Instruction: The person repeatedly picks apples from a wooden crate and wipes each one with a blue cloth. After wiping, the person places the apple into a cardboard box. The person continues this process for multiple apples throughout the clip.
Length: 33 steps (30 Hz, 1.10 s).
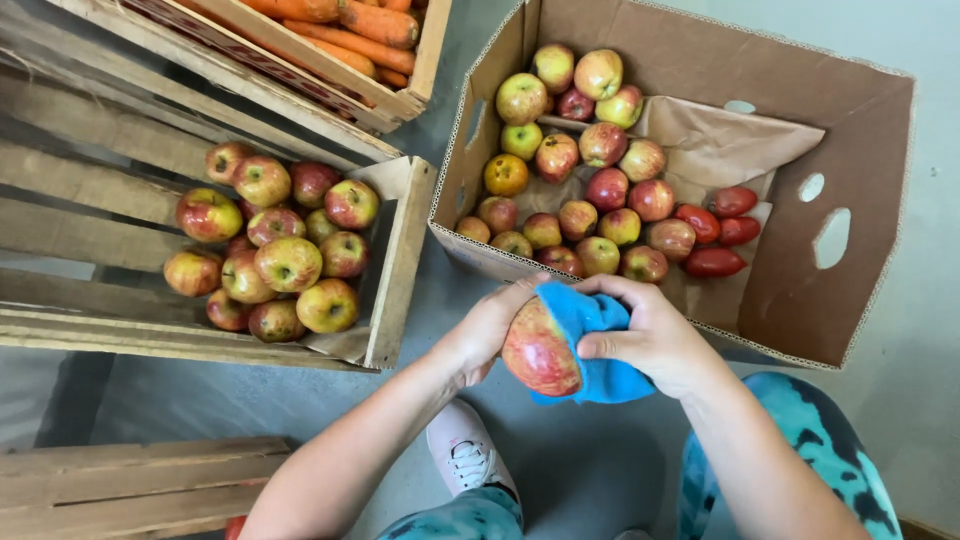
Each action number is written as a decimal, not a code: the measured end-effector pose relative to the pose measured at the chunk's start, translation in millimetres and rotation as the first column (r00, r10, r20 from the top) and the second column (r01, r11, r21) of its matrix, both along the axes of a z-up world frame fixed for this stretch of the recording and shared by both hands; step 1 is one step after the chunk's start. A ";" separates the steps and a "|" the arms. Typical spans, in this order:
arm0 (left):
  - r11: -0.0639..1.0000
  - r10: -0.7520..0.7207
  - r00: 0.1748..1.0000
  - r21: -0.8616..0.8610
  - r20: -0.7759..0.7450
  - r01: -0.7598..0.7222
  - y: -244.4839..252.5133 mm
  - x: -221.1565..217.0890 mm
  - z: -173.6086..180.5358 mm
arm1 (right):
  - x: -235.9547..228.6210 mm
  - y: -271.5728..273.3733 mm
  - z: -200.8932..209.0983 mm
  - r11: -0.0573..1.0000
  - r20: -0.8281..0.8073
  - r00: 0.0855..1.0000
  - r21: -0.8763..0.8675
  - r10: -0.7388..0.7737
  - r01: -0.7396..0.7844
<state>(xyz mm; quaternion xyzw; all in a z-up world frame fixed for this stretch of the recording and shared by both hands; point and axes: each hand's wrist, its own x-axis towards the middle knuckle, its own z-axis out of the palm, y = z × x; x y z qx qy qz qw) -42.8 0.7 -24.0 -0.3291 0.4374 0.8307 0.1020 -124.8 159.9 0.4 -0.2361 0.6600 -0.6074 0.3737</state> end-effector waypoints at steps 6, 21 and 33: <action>0.993 0.016 0.994 -0.114 -0.105 -0.028 3.8 6.5 16.7 | 9.6 -6.1 11.9 1.000 0.068 0.998 -0.005 -0.018 0.018; 0.494 -0.309 0.472 -0.564 -0.826 -0.662 4.4 14.2 -10.7 | 46.8 -53.8 64.1 0.790 0.791 0.392 0.179 -0.469 0.586; 0.119 -0.611 0.607 -0.817 -0.508 -0.564 18.4 15.5 9.1 | 17.5 -29.0 7.5 0.732 0.505 0.577 0.181 -0.642 0.657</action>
